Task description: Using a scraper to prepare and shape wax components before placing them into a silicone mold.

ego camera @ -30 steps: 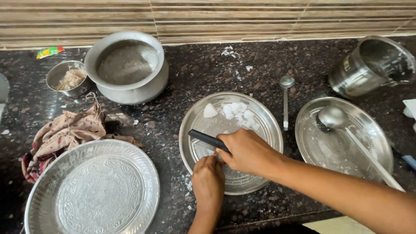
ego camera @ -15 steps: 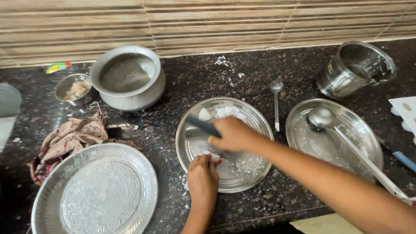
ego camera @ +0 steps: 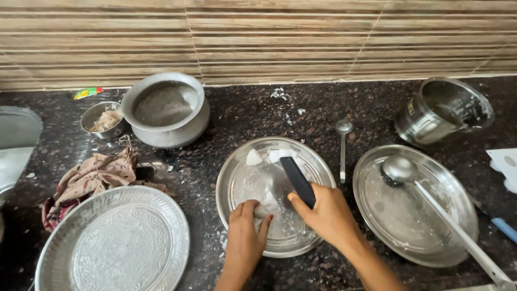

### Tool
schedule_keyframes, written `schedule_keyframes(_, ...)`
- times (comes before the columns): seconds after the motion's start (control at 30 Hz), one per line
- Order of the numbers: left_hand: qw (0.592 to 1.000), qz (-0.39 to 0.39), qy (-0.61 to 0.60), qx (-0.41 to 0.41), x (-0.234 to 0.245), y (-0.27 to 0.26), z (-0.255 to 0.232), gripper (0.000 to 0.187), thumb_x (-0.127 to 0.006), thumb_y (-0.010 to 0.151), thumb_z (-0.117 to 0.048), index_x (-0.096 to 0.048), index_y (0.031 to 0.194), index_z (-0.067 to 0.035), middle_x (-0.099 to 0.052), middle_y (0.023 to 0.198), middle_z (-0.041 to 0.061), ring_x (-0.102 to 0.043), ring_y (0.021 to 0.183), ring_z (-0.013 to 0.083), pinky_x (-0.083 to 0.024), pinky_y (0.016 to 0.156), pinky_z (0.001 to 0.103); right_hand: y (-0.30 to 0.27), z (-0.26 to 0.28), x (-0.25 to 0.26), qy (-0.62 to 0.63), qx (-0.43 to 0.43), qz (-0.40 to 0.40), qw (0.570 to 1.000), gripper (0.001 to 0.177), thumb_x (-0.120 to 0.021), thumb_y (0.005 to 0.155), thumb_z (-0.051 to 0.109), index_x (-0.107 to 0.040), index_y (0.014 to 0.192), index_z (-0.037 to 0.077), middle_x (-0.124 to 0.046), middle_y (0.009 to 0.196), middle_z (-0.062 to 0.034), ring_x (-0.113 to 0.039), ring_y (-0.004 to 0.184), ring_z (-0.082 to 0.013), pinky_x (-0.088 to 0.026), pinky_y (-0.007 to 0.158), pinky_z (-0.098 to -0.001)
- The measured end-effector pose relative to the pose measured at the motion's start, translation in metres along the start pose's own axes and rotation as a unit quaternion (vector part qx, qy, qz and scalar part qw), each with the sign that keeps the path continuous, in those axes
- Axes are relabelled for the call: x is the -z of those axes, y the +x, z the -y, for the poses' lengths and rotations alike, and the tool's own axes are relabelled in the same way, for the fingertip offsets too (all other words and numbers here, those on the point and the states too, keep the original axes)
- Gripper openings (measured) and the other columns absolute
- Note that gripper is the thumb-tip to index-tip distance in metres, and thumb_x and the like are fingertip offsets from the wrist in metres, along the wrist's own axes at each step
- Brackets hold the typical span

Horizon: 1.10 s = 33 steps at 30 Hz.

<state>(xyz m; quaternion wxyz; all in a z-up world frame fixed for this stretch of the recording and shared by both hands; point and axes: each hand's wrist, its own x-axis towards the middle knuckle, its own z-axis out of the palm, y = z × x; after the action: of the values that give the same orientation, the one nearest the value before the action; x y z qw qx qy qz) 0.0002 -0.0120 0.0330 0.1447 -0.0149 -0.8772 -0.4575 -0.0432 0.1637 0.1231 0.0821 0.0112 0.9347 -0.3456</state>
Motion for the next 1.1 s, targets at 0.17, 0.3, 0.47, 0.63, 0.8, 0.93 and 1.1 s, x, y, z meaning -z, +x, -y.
schedule_keyframes(0.17,1.0,0.0,0.008,0.02,-0.005,0.002,0.002,0.029,-0.079,0.079,-0.007,-0.065,0.101,0.004,-0.069,0.095,0.022,-0.064,0.092,0.0416,-0.05,0.082,0.049,-0.001,0.021,-0.003,-0.046,0.027,0.074,0.996,0.021,-0.075,0.086,0.027,-0.074,0.088,0.006,-0.065,0.054,-0.0142,-0.064,0.044,-0.0249,-0.047,0.047,-0.0376)
schedule_keyframes(0.3,1.0,-0.018,0.016,0.015,-0.005,0.001,-0.001,0.03,-0.079,0.076,-0.007,-0.066,0.101,0.004,-0.068,0.092,0.022,-0.064,0.089,0.0408,-0.051,0.079,0.047,0.013,0.038,-0.012,-0.105,0.056,0.134,0.984,0.017,-0.071,0.089,0.023,-0.072,0.091,0.006,-0.07,0.064,-0.0146,-0.071,0.054,-0.0284,-0.055,0.053,-0.0396)
schedule_keyframes(0.47,0.999,-0.027,0.032,0.002,-0.002,-0.003,0.002,0.029,-0.077,0.08,-0.01,-0.063,0.101,0.005,-0.066,0.088,0.022,-0.062,0.085,0.0403,-0.049,0.075,0.047,0.015,0.046,-0.018,-0.154,0.069,0.156,0.973,0.018,-0.069,0.092,0.023,-0.069,0.091,0.006,-0.07,0.065,-0.0157,-0.071,0.056,-0.0314,-0.056,0.054,-0.0407)
schedule_keyframes(0.63,0.998,0.003,0.038,0.056,-0.004,-0.005,0.005,0.028,-0.079,0.078,-0.013,-0.061,0.093,0.004,-0.066,0.082,0.022,-0.062,0.083,0.04,-0.049,0.074,0.048,0.016,0.041,-0.025,-0.149,0.082,0.131,0.977,0.017,-0.071,0.09,0.022,-0.068,0.09,0.005,-0.069,0.064,-0.0156,-0.071,0.056,-0.0312,-0.057,0.054,-0.0409)
schedule_keyframes(0.8,0.997,-0.008,0.057,0.052,0.007,-0.008,0.002,0.031,-0.082,0.074,-0.014,-0.062,0.091,0.003,-0.068,0.083,0.022,-0.064,0.083,0.0404,-0.051,0.074,0.047,0.012,0.037,-0.032,-0.159,0.081,0.12,0.977,0.017,-0.071,0.09,0.02,-0.068,0.091,0.004,-0.069,0.064,-0.0169,-0.07,0.057,-0.0316,-0.056,0.053,-0.0402)
schedule_keyframes(0.93,0.992,-0.002,0.0,0.128,0.023,-0.009,-0.008,0.031,-0.082,0.075,-0.018,-0.067,0.097,-0.002,-0.072,0.083,0.016,-0.07,0.076,0.0305,-0.056,0.068,0.041,0.015,0.041,-0.031,-0.148,-0.009,0.171,0.974,0.018,-0.063,0.096,0.019,-0.066,0.101,0.002,-0.068,0.066,-0.0095,-0.064,0.047,-0.0202,-0.054,0.043,-0.0323)
schedule_keyframes(1.1,0.966,0.029,-0.136,0.218,0.033,-0.003,-0.018,0.033,-0.07,0.088,-0.019,-0.069,0.119,-0.007,-0.074,0.076,0.014,-0.075,0.065,0.0227,-0.059,0.062,0.034,0.015,0.045,-0.006,-0.086,-0.079,0.157,0.981,0.023,-0.063,0.099,0.022,-0.065,0.113,0.004,-0.066,0.065,-0.0065,-0.054,0.041,-0.0129,-0.045,0.037,-0.0263)
